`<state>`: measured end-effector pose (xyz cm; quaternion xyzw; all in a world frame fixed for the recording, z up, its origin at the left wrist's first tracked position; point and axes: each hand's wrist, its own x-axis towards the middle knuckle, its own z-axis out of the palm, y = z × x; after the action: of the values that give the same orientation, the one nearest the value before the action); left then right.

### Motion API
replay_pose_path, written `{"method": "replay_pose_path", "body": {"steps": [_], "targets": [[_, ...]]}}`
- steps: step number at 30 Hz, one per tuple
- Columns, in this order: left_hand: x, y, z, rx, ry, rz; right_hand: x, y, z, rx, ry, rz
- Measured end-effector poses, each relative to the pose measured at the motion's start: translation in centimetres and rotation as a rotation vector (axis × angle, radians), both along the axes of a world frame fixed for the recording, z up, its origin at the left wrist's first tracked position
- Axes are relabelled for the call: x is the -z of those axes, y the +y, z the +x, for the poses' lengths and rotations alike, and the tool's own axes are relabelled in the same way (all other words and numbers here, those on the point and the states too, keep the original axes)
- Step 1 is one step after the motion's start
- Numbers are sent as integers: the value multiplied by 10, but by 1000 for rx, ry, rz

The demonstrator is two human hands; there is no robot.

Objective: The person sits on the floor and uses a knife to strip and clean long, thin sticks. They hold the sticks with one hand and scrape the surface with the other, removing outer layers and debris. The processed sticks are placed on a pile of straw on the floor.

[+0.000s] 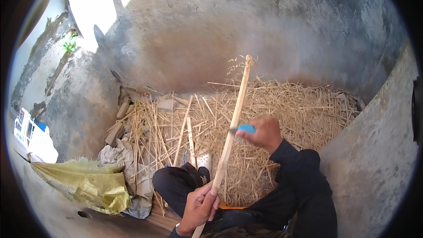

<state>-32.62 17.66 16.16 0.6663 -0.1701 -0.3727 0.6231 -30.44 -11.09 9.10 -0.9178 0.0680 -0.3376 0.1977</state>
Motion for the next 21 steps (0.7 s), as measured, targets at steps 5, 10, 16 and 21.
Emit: {"method": "replay_pose_path", "body": {"steps": [5, 10, 16, 21], "targets": [[0, -3, 3, -7, -5, -10, -7, 1, -3, -85, -1, 23], [-4, -6, 5, -8, -81, 2, -11, -8, 6, 3, 10, -33], [-9, -9, 3, 1, -71, -4, -12, -36, 16, 168, -66, -2], [-6, -2, -1, 37, -43, -25, -13, -57, 18, 220, 2, 91]]}}
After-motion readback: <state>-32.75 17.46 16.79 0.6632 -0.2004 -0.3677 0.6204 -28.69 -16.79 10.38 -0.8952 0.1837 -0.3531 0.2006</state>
